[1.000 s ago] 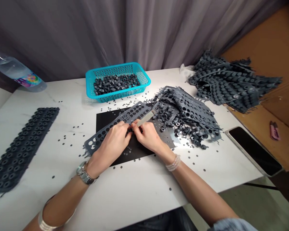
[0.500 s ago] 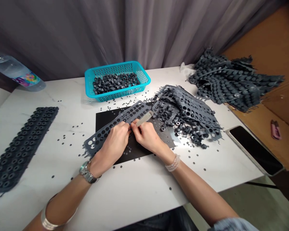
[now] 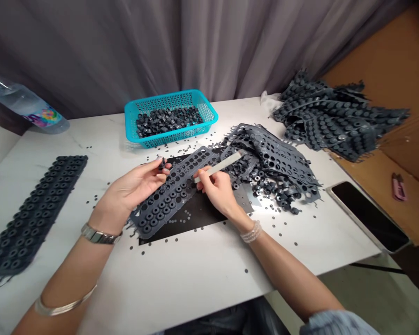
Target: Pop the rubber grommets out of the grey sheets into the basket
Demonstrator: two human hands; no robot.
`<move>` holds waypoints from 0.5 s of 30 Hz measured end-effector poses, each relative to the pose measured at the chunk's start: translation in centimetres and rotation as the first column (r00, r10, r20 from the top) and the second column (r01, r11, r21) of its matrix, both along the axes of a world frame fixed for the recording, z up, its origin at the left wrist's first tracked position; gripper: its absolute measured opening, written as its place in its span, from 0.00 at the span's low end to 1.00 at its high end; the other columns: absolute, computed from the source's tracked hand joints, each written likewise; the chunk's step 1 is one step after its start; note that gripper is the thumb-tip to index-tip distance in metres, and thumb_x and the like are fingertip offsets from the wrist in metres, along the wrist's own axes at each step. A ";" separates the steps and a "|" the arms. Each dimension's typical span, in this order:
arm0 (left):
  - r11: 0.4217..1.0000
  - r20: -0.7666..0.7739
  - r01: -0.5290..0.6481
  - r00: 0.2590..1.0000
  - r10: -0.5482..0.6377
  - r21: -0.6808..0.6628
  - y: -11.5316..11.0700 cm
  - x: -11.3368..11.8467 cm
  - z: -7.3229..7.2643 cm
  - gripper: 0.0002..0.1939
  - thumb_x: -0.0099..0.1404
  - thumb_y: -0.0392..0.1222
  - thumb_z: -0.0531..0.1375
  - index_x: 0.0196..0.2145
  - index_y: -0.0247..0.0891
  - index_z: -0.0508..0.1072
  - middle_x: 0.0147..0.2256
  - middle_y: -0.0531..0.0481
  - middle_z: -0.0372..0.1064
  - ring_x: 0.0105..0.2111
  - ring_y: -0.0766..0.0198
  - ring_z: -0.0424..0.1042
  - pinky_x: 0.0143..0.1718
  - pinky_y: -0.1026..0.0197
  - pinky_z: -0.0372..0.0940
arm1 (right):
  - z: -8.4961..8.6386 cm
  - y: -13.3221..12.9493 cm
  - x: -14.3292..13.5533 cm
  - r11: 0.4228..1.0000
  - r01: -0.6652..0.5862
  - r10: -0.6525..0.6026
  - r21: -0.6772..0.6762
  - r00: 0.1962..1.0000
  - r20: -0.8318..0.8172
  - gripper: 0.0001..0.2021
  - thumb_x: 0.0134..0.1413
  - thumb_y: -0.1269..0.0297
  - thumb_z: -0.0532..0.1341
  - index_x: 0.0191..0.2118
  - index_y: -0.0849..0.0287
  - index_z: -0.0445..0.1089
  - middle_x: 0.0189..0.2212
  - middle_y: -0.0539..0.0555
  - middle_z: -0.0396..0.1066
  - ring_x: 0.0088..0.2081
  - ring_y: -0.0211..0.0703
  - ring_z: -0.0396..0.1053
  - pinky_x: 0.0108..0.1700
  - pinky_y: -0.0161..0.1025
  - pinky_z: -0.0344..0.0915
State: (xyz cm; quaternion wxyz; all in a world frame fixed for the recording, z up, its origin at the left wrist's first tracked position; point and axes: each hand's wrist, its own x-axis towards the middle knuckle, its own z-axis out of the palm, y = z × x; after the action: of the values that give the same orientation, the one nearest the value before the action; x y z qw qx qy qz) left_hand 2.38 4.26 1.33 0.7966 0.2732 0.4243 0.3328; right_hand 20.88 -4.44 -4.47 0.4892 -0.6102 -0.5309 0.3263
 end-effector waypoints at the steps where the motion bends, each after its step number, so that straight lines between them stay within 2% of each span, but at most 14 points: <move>1: 0.996 0.057 0.001 0.998 0.004 -0.085 0.1 0.2 -0.3 0.05 0.61 0.26 0.58 0.32 0.30 0.73 0.34 0.41 0.69 0.32 0.69 0.70 0.28 0.72 0.66 | 0.0 0.1 0.1 1.000 0.019 -0.019 0.001 0.999 -0.039 0.17 0.64 0.56 0.51 0.32 0.60 0.72 0.21 0.49 0.69 0.24 0.38 0.67 0.30 0.34 0.61; 3: 0.983 0.125 -0.005 0.992 0.029 -0.185 0.0 0.4 -0.6 0.09 0.59 0.23 0.54 0.34 0.28 0.72 0.36 0.38 0.69 0.34 0.66 0.71 0.29 0.72 0.68 | 0.0 0.2 0.3 0.999 0.046 -0.046 0.002 0.997 -0.069 0.18 0.64 0.55 0.52 0.32 0.60 0.72 0.20 0.49 0.68 0.24 0.38 0.67 0.30 0.34 0.61; 5: 0.974 0.158 -0.010 0.986 0.046 -0.224 -0.2 0.5 -0.6 0.12 0.55 0.23 0.52 0.35 0.27 0.72 0.35 0.37 0.69 0.35 0.64 0.71 0.27 0.71 0.68 | 0.1 0.3 0.3 0.999 0.051 -0.051 -0.004 0.997 -0.060 0.17 0.64 0.55 0.52 0.32 0.60 0.72 0.20 0.49 0.69 0.24 0.38 0.67 0.29 0.34 0.61; 7: 0.974 0.171 0.020 0.985 0.019 -0.225 -0.2 0.5 -0.5 0.08 0.52 0.26 0.53 0.30 0.29 0.70 0.31 0.40 0.67 0.32 0.64 0.70 0.24 0.70 0.66 | 0.3 0.4 0.0 1.000 0.024 -0.024 -0.011 0.999 -0.022 0.17 0.64 0.56 0.52 0.32 0.60 0.72 0.21 0.50 0.70 0.24 0.38 0.67 0.29 0.34 0.60; 9: 0.982 0.134 0.080 0.989 -0.057 -0.172 -0.3 0.5 -0.5 0.04 0.54 0.29 0.56 0.23 0.32 0.66 0.25 0.47 0.62 0.25 0.69 0.66 0.19 0.72 0.59 | 0.5 0.4 -0.3 1.000 -0.017 0.018 -0.017 0.999 0.047 0.17 0.64 0.57 0.52 0.32 0.60 0.73 0.22 0.50 0.71 0.24 0.38 0.66 0.29 0.34 0.59; 11: 0.988 -0.028 0.152 0.988 -0.153 -0.023 -0.6 0.7 -0.6 0.09 0.59 0.34 0.59 0.21 0.34 0.65 0.19 0.55 0.53 0.18 0.74 0.55 0.15 0.72 0.48 | 0.5 0.5 -0.5 0.999 -0.050 0.051 -0.010 0.991 0.125 0.16 0.64 0.59 0.52 0.30 0.60 0.72 0.23 0.50 0.71 0.24 0.38 0.66 0.30 0.34 0.58; 12: 0.974 -0.175 0.206 0.966 -0.188 0.091 -0.8 0.9 -0.7 0.10 0.61 0.37 0.60 0.23 0.34 0.67 0.18 0.58 0.49 0.16 0.75 0.49 0.14 0.70 0.44 | 0.4 0.5 -0.6 0.998 -0.058 0.058 -0.002 0.986 0.156 0.16 0.64 0.60 0.52 0.29 0.59 0.71 0.24 0.51 0.72 0.24 0.38 0.66 0.30 0.34 0.58; 13: 0.935 -0.356 0.281 0.914 -0.193 0.217 -1.1 1.1 -0.8 0.09 0.61 0.40 0.61 0.25 0.35 0.71 0.17 0.60 0.47 0.15 0.75 0.46 0.15 0.69 0.41 | 0.4 0.5 -0.6 0.998 -0.064 0.062 0.008 0.982 0.179 0.16 0.64 0.61 0.52 0.28 0.59 0.71 0.25 0.51 0.73 0.24 0.38 0.67 0.31 0.34 0.58; 14: 0.864 -0.541 0.379 0.827 -0.155 0.332 -1.5 1.3 -0.9 0.08 0.61 0.43 0.62 0.28 0.36 0.74 0.17 0.60 0.46 0.15 0.74 0.45 0.16 0.67 0.41 | 0.3 0.5 -0.7 0.997 -0.069 0.064 0.017 0.979 0.193 0.16 0.64 0.61 0.53 0.27 0.59 0.70 0.26 0.51 0.73 0.25 0.38 0.67 0.31 0.34 0.58; 15: 0.768 -0.697 0.489 0.713 -0.080 0.413 -1.8 1.5 -1.0 0.08 0.60 0.45 0.63 0.31 0.36 0.76 0.16 0.60 0.47 0.16 0.72 0.47 0.18 0.66 0.42 | 0.2 0.5 -0.7 0.997 -0.072 0.066 0.025 0.977 0.201 0.16 0.64 0.62 0.53 0.27 0.58 0.70 0.27 0.51 0.74 0.25 0.38 0.68 0.31 0.34 0.58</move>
State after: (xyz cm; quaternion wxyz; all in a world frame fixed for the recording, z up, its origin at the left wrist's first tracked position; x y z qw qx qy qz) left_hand 3.83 2.45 0.31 0.5248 0.6605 0.5002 0.1954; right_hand 20.22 -3.90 -4.23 0.4313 -0.6132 -0.6035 0.2715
